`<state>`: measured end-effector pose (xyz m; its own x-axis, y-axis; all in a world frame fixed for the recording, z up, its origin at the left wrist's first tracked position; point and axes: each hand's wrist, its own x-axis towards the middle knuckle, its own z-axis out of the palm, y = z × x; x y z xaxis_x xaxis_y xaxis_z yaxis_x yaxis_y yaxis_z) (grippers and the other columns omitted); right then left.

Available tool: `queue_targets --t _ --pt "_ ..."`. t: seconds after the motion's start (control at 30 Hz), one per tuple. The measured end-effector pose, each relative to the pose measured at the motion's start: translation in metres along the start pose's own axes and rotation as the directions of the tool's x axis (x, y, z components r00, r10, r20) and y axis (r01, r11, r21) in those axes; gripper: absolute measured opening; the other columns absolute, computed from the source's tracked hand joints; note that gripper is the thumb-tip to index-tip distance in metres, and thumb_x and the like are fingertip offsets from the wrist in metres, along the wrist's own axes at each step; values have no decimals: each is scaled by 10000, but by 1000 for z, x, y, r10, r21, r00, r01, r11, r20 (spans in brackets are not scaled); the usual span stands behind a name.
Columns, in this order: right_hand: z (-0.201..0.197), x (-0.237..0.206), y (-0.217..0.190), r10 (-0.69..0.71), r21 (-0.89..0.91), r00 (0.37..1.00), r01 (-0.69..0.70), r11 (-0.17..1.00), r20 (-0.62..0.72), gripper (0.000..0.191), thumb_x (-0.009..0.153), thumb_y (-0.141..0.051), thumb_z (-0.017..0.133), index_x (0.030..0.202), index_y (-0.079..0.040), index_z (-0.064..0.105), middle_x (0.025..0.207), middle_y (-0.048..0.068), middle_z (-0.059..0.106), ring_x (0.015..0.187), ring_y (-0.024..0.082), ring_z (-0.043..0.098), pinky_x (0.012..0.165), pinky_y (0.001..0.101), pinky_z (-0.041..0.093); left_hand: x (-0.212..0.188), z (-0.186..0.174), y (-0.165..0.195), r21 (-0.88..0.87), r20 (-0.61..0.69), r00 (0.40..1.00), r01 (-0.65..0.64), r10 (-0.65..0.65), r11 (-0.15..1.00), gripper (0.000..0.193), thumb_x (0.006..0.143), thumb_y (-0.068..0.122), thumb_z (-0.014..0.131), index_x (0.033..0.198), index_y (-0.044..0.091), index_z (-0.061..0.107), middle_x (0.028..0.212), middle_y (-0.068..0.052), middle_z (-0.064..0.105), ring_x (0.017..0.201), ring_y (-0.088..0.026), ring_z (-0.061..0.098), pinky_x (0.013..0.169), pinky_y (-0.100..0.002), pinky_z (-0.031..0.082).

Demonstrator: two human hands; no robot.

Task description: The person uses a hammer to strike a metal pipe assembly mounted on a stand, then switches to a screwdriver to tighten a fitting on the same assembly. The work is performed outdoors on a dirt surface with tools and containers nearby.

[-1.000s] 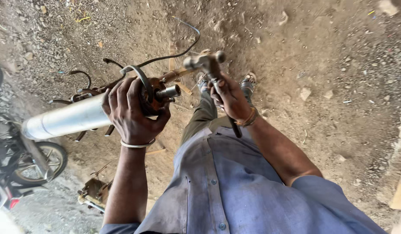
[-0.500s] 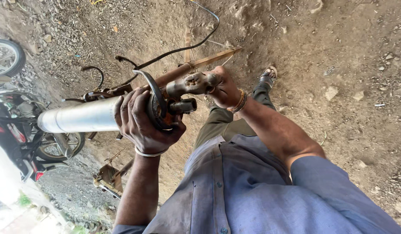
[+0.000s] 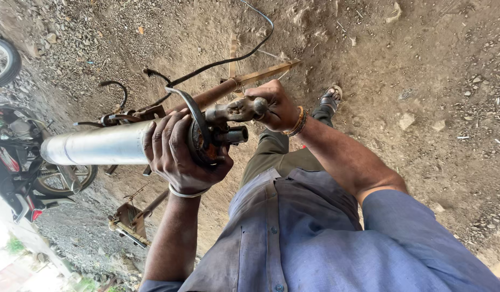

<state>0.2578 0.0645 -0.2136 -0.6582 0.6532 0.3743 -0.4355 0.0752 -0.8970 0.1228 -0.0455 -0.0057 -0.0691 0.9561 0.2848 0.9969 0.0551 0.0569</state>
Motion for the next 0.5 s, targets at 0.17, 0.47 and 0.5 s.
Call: queue_targets --t 0.17,0.47,0.5 --pt "2 -1 13 -169 -103 983 161 981 -73 414 1089 -574 471 1007 -174 541 711 37 533 530 157 506 521 337 404 0 0 -1 -20 1 1000 15 -15 1000 627 870 498 672 1269 20 596 1245 -202 697 1193 -376 693 1176 -526 431" --pt "0 -7 9 -141 -165 986 126 978 -85 482 1116 -567 484 1011 -107 581 742 62 533 588 175 540 566 343 433 1 -2 -1 -21 -9 1000 -1 1 1000 635 858 490 669 1267 10 588 1240 -196 689 1186 -376 675 1162 -541 430" --pt "-2 -5 6 -25 -92 1000 25 995 3 530 1074 -609 498 874 -127 587 634 20 495 510 139 519 509 325 394 0 -2 0 -18 -2 1000 6 -6 1000 627 861 487 671 1265 14 590 1240 -194 691 1184 -374 681 1159 -542 429"
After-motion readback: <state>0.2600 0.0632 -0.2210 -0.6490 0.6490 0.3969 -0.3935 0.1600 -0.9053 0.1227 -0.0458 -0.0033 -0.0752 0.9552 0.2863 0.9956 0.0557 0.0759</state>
